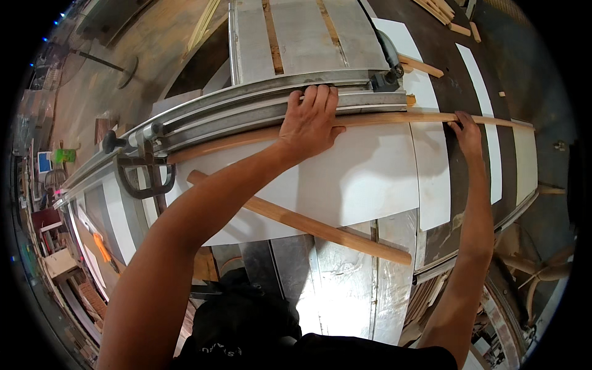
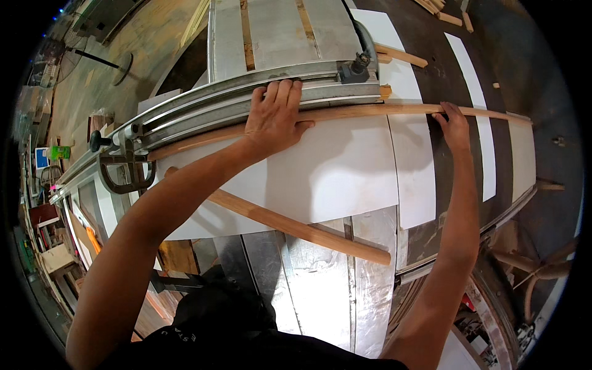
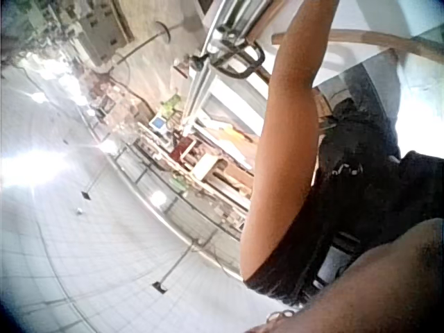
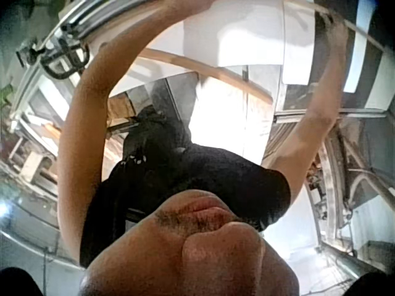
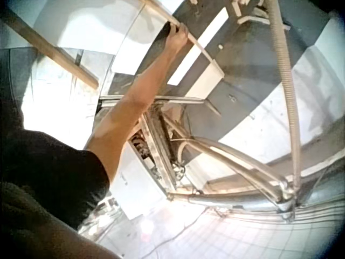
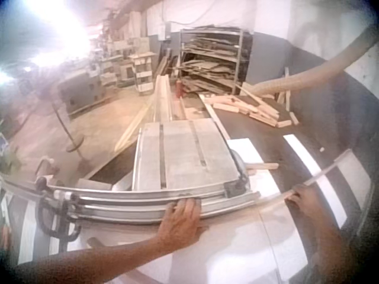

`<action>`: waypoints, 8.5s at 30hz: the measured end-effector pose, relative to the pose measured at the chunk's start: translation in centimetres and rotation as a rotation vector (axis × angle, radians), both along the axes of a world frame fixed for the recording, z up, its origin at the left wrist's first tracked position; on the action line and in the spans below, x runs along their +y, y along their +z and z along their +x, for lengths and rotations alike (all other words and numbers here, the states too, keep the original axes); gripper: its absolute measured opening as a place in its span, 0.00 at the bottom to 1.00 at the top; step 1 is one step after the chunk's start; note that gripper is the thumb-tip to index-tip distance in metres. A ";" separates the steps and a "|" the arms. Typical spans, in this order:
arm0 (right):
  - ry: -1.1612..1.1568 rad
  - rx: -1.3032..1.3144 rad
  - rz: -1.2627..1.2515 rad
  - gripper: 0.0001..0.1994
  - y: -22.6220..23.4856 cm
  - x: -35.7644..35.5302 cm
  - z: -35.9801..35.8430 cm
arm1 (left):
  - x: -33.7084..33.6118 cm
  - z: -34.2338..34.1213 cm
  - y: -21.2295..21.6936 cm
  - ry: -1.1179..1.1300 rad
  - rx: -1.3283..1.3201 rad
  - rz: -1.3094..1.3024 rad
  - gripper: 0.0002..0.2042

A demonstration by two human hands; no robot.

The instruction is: The person repeatedly feeds thin wooden dowels through a table saw to cut them into shorter pieces. They handle the dowels one at a time, aligning them against the saw's fence and pushing them through the blade. The cut pieces are collected and stacked on the table. At one point, the person unwraps a new bundle of dowels from plastic wrap to continue the task.

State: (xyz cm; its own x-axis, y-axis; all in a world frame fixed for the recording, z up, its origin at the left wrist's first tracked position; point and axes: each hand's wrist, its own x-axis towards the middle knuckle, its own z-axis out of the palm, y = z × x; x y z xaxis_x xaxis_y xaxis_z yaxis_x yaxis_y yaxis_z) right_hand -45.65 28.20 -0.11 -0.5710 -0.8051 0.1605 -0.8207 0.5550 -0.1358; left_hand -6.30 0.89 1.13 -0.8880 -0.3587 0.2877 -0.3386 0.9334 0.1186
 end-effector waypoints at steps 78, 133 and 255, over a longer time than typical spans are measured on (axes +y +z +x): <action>0.028 0.033 -0.006 0.21 -1.1 -0.4 -0.5 | -0.8 0.1 -1.0 -0.017 0.010 -0.007 0.42; 0.029 -0.080 0.088 0.24 2.1 6.2 4.8 | -0.5 0.2 -0.7 0.024 0.053 0.093 0.40; 0.094 -0.098 -0.277 0.25 9.4 -6.0 31.8 | 0.2 29.1 10.5 0.072 0.591 1.681 0.18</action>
State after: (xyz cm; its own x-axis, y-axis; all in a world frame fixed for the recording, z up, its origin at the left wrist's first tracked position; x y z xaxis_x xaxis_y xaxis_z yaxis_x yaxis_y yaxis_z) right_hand -13.81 22.16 9.32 -0.5199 -0.7885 0.3286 -0.8420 0.4083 -0.3525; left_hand 22.77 1.05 11.60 -0.7832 -0.6035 -0.1495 0.0671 -0.3211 0.9447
